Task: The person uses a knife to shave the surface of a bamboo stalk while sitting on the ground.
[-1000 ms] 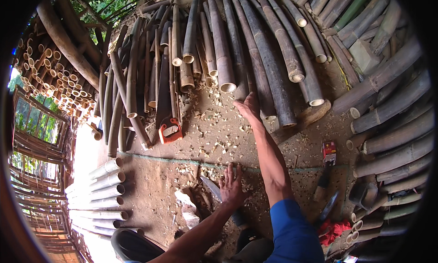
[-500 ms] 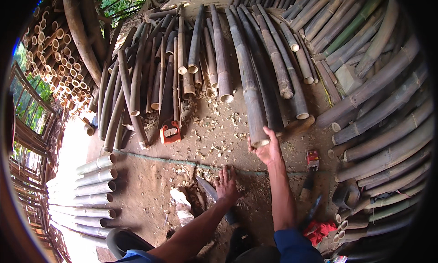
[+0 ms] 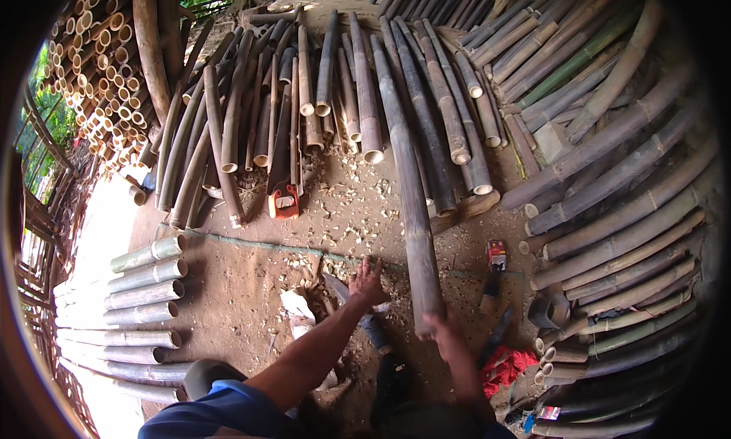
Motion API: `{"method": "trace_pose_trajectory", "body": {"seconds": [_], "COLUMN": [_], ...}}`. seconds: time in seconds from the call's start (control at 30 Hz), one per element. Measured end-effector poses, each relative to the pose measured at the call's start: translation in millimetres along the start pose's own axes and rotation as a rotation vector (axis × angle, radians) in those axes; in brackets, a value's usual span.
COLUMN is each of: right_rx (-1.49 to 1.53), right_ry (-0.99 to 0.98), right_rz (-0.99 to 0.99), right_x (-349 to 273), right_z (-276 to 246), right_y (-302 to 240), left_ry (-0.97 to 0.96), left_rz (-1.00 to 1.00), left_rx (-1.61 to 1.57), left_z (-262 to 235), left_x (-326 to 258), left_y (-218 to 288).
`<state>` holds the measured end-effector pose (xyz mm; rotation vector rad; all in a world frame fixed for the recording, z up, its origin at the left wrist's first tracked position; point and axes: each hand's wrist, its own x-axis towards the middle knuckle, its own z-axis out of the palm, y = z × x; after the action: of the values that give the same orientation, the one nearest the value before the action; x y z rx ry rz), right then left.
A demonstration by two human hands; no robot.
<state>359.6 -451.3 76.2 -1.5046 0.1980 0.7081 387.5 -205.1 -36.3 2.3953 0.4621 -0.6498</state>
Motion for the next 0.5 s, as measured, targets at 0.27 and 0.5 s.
{"method": "trace_pose_trajectory", "body": {"seconds": [0.27, 0.5], "right_rx": [-0.498, -0.671], "right_ry": [0.333, 0.487], "right_rz": [-0.196, -0.239], "right_x": [-217.8, -277.4], "right_z": [-59.9, -67.7], "right_y": [4.9, 24.7], "left_ry": [-0.172, -0.335], "left_rz": [0.015, -0.054], "left_rx": [-1.639, -1.646], "left_z": [-10.4, 53.7], "left_x": [-30.9, -97.4], "left_y": [49.6, 104.7]}}
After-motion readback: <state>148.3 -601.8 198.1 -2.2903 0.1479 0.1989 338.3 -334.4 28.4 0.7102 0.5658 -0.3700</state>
